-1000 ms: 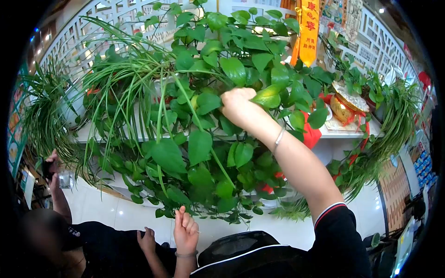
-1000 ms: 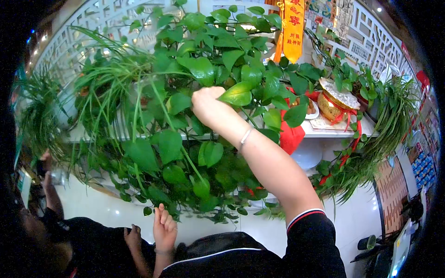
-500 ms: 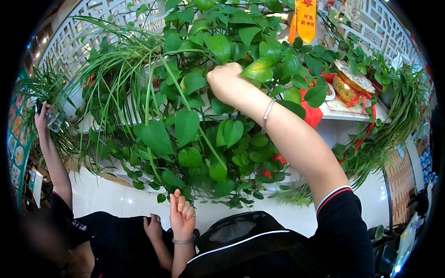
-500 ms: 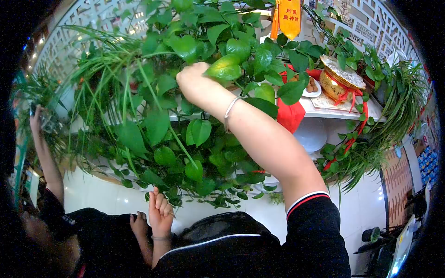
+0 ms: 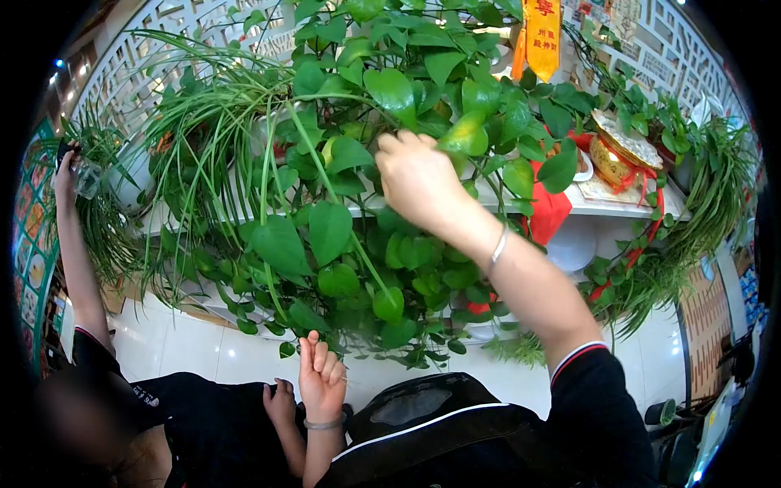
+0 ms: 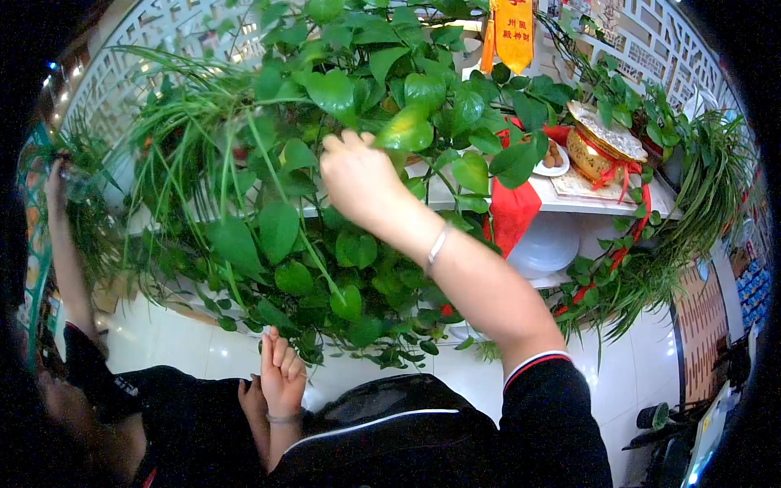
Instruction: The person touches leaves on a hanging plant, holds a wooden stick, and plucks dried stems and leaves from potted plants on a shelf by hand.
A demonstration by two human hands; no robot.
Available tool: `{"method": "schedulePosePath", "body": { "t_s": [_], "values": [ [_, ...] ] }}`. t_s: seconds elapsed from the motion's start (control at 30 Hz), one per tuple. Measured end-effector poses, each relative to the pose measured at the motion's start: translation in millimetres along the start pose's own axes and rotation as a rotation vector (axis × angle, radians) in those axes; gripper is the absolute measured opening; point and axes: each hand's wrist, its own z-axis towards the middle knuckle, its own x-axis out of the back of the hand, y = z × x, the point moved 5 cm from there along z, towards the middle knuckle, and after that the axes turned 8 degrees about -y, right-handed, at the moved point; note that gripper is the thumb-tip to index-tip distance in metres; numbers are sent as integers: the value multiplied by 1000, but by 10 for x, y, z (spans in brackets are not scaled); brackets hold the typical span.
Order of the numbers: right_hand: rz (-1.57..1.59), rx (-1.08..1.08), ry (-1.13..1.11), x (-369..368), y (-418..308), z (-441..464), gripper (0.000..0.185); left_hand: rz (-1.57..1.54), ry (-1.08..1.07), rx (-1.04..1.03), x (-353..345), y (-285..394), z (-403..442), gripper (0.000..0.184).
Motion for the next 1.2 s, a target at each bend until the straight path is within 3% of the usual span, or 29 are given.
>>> {"method": "schedulePosePath", "body": {
  "t_s": [0.07, 0.2, 0.3, 0.4, 0.53, 0.67, 0.7, 0.8, 0.87, 0.93, 1.07, 1.2],
  "values": [
    [-63, 16, 10, 124, -100, -167, 4, 37, -9, 18, -109, -51, 45, 30],
    [111, 3, 220, 416, -373, -582, 9, 241, -9, 57, -297, -156, 136, 32],
    [324, 80, 107, 510, -766, -860, 15, 447, 136, 52, -488, -260, 163, 38],
    [344, 179, -17, 480, -1069, -1037, 21, 320, -99, 19, -686, -371, 187, 42],
    [278, 215, -148, 274, -1285, -1180, 20, 353, 116, -67, -697, -373, 177, 33],
    [521, 197, -21, 387, -1114, -1058, 17, 237, 188, -52, -542, -264, 162, 27],
    [519, 185, -1, 478, -968, -947, 17, 100, 89, -12, -501, -202, 147, 26],
    [467, 62, 41, 487, -354, -403, 12, 152, 18, -56, -590, -108, 144, 26],
    [253, 92, -200, 247, -94, -28, 10, 114, 48, -65, -630, -98, 100, 26],
    [133, 214, -238, 82, -59, 281, 9, 66, 9, -41, -620, -90, 87, 26],
    [228, 317, -355, -161, -190, 724, 14, -8, 22, -38, -535, -79, 19, 26],
    [345, 265, -701, -343, -198, 991, 30, -32, 26, -79, -445, 37, -32, 26]
  ]
}}
